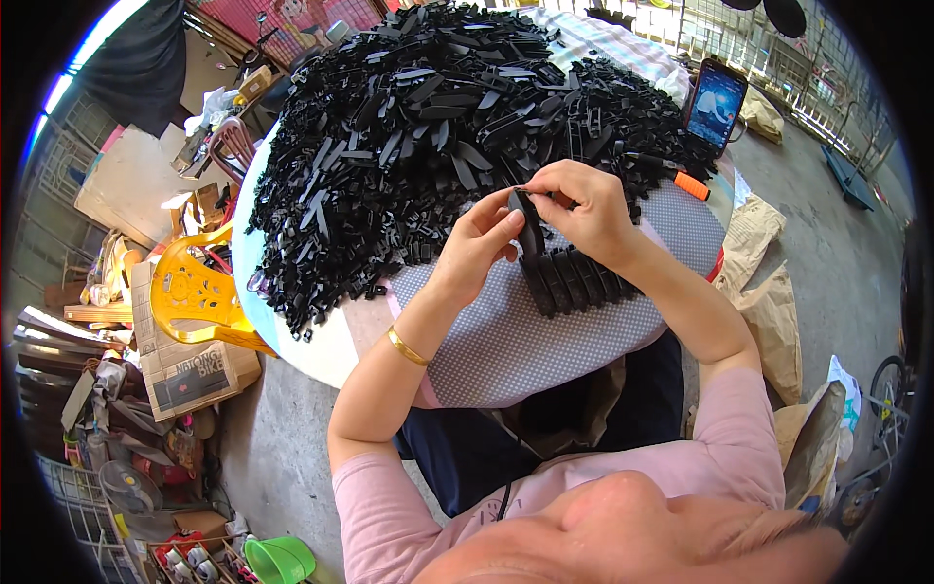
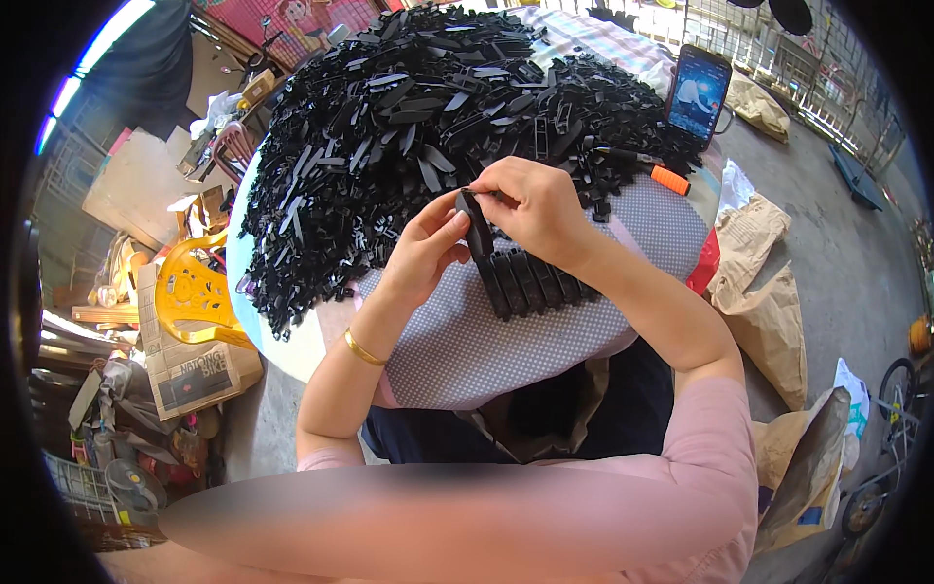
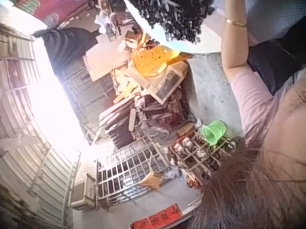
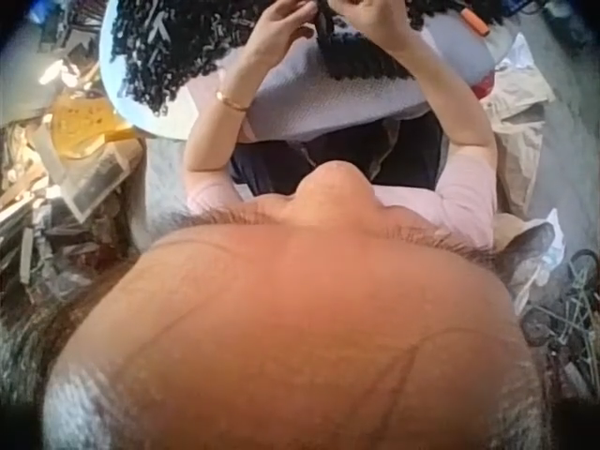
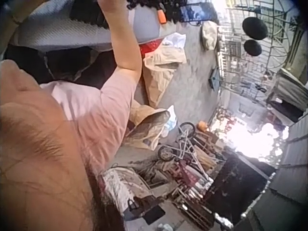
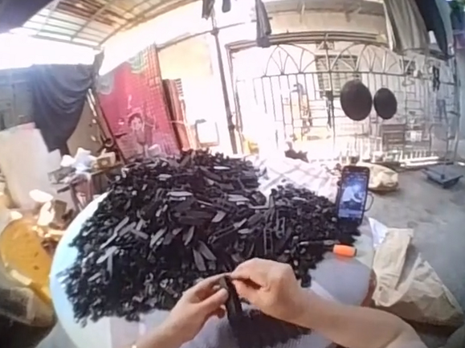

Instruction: Manually assembling small black plastic components into a continuous strip.

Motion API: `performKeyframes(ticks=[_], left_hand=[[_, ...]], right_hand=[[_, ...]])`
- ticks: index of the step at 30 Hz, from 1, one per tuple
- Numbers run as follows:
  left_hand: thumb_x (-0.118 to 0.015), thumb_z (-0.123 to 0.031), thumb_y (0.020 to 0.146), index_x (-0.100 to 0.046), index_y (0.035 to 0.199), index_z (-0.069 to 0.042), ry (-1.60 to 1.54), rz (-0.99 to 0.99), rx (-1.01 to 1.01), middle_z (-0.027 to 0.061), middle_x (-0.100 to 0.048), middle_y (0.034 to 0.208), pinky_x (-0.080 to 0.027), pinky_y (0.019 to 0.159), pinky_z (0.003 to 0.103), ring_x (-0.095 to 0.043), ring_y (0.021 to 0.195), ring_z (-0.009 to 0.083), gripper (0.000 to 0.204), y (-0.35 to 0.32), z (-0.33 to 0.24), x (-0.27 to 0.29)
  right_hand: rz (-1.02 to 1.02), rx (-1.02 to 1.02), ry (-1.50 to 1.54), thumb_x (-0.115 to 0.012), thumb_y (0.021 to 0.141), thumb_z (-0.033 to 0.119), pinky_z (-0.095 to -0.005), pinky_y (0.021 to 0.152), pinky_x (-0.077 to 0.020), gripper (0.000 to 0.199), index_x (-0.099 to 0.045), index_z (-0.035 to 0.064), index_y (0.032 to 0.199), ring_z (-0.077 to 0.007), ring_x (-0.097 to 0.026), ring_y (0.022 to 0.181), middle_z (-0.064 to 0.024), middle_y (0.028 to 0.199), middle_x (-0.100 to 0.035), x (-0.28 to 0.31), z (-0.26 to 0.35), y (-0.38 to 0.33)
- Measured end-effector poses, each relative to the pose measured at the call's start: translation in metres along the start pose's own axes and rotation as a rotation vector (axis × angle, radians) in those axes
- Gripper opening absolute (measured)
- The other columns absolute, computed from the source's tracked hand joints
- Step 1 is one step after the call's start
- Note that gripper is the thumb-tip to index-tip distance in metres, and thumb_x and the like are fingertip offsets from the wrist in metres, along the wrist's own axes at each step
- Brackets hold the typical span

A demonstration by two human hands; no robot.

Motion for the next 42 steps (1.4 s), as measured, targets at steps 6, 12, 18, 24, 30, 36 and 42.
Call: performKeyframes(ticks=[6, 12, 18, 24, 30, 36, 42], left_hand=[[-0.057, -0.017, 0.089, -0.048, 0.123, -0.005, -0.009, -0.022, -0.032, 0.0007, -0.060, 0.094, -0.046, 0.063, 0.021, -0.056, 0.080, 0.0067, 0.038, 0.000, -0.001, 0.000], [-0.057, -0.017, 0.088, -0.051, 0.122, -0.004, -0.008, -0.064, -0.080, 0.0023, -0.061, 0.091, -0.049, 0.064, 0.021, -0.058, 0.079, 0.0076, 0.037, -0.002, -0.009, -0.004], [-0.058, -0.015, 0.088, -0.050, 0.122, -0.003, -0.017, -0.066, -0.085, 0.0035, -0.062, 0.093, -0.051, 0.068, 0.023, -0.059, 0.081, 0.0092, 0.037, -0.002, -0.010, -0.003], [-0.056, -0.011, 0.088, -0.051, 0.121, -0.002, -0.062, -0.103, -0.081, 0.0063, -0.062, 0.098, -0.054, 0.074, 0.028, -0.061, 0.086, 0.0135, 0.035, -0.003, -0.010, 0.001], [-0.056, -0.009, 0.088, -0.053, 0.119, -0.002, -0.113, -0.123, -0.100, 0.0081, -0.061, 0.102, -0.054, 0.076, 0.030, -0.062, 0.088, 0.0161, 0.032, -0.006, -0.018, 0.001], [-0.047, -0.014, 0.093, -0.048, 0.125, -0.004, -0.136, -0.106, -0.117, 0.0033, -0.061, 0.095, -0.053, 0.075, 0.026, -0.061, 0.083, 0.0113, 0.033, 0.004, -0.017, 0.003], [-0.056, -0.014, 0.087, -0.059, 0.114, -0.008, 0.870, -0.236, -0.439, 0.0095, -0.052, 0.102, -0.049, 0.067, 0.027, -0.053, 0.086, 0.0175, 0.027, 0.002, -0.041, 0.022]], right_hand=[[-0.021, 0.167, -0.124, -0.066, 0.070, 0.003, -0.0279, 0.055, -0.0495, 0.010, -0.063, 0.0019, 0.079, -0.0213, -0.062, 0.066, -0.0077, 0.078, -0.063, -0.001, 0.012, -0.003], [-0.020, 0.108, -0.026, -0.066, 0.070, 0.003, -0.0269, 0.056, -0.0503, 0.010, -0.065, 0.0016, 0.079, -0.0204, -0.063, 0.068, -0.0068, 0.079, -0.064, 0.001, 0.008, -0.003], [0.002, 0.202, -0.095, -0.064, 0.071, -0.001, -0.0243, 0.055, -0.0495, 0.014, -0.065, -0.0019, 0.085, -0.0173, -0.062, 0.065, -0.0090, 0.084, -0.063, -0.003, 0.016, -0.003], [0.219, 0.149, -0.057, -0.062, 0.074, 0.005, -0.0266, 0.063, -0.0483, 0.021, -0.064, -0.0023, 0.094, -0.0165, -0.057, 0.075, -0.0090, 0.096, -0.056, -0.012, 0.018, -0.001], [0.252, 0.144, 0.084, -0.066, 0.074, 0.014, -0.0289, 0.073, -0.0463, 0.032, -0.062, -0.0008, 0.103, -0.0197, -0.053, 0.084, -0.0093, 0.098, -0.052, -0.014, 0.017, 0.001], [0.207, 0.057, -0.112, -0.069, 0.070, 0.014, -0.0304, 0.066, -0.0475, 0.038, -0.063, 0.0063, 0.107, -0.0238, -0.056, 0.076, -0.0088, 0.084, -0.056, -0.006, 0.016, -0.004], [0.132, -0.212, -0.241, -0.062, 0.070, 0.007, -0.0288, 0.056, -0.0477, 0.039, -0.059, 0.0066, 0.109, -0.0197, -0.056, 0.057, -0.0102, 0.076, -0.056, 0.051, 0.020, -0.016]])
Point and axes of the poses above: each hand's wrist, its own y-axis towards the middle knuckle, its own x-axis out of the back of the hand, z = x × y, the point moved 8 cm from there along y, towards the middle knuckle
